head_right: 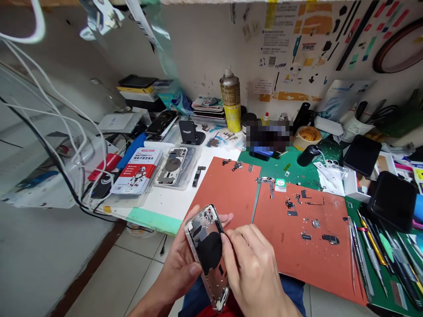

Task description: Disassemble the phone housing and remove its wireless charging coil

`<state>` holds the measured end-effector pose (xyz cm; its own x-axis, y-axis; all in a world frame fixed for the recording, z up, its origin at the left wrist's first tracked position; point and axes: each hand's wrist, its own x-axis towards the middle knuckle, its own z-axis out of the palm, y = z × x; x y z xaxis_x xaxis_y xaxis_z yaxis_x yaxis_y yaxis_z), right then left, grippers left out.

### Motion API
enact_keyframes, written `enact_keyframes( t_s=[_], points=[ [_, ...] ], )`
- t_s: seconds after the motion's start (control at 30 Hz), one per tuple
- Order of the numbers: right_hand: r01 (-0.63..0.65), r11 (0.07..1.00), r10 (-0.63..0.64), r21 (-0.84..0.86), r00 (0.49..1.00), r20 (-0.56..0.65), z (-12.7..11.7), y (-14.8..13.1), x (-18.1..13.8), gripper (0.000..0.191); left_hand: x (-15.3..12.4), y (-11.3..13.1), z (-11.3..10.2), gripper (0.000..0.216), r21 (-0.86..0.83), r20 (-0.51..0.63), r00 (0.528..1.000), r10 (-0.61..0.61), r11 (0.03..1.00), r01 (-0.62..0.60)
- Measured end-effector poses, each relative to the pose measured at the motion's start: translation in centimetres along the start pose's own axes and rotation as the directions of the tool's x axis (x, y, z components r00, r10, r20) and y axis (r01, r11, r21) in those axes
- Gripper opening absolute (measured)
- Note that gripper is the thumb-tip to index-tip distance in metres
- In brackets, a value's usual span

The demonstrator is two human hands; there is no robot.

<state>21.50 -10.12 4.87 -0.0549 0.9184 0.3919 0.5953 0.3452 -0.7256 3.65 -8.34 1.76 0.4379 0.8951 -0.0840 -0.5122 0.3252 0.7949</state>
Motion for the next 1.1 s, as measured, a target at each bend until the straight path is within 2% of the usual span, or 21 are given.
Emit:
enact_keyframes(
  t_s=[0.3, 0.73, 0.93, 1.1],
  points=[
    [0.036, 0.997, -0.037, -0.062, 0.999, -0.020, 0.1, 0.1, 0.2, 0.014, -0.4, -0.9, 0.1, 0.085, 0.014, 0.077, 0.996, 0.052, 0.999, -0.053],
    [0.042, 0.997, -0.045, -0.069, 0.998, -0.044, 0.2, -0.3, 0.7, 0.014, -0.3, -0.6, 0.6, 0.081, -0.002, 0.135, 0.986, 0.095, 0.995, -0.096],
    [-0.019, 1.000, 0.019, 0.011, 0.997, -0.081, -0.5, -1.0, 0.4, 0.019, -0.4, -0.8, 0.2, 0.089, -0.173, 0.041, 0.999, 0.000, 0.985, 0.007],
    [-0.087, 0.996, 0.084, -0.016, 0.987, -0.135, -0.1, -1.2, -0.8, 0.018, -0.2, -0.5, 1.5, 0.079, -0.430, -0.008, 0.985, -0.170, 0.890, 0.149]
  ],
)
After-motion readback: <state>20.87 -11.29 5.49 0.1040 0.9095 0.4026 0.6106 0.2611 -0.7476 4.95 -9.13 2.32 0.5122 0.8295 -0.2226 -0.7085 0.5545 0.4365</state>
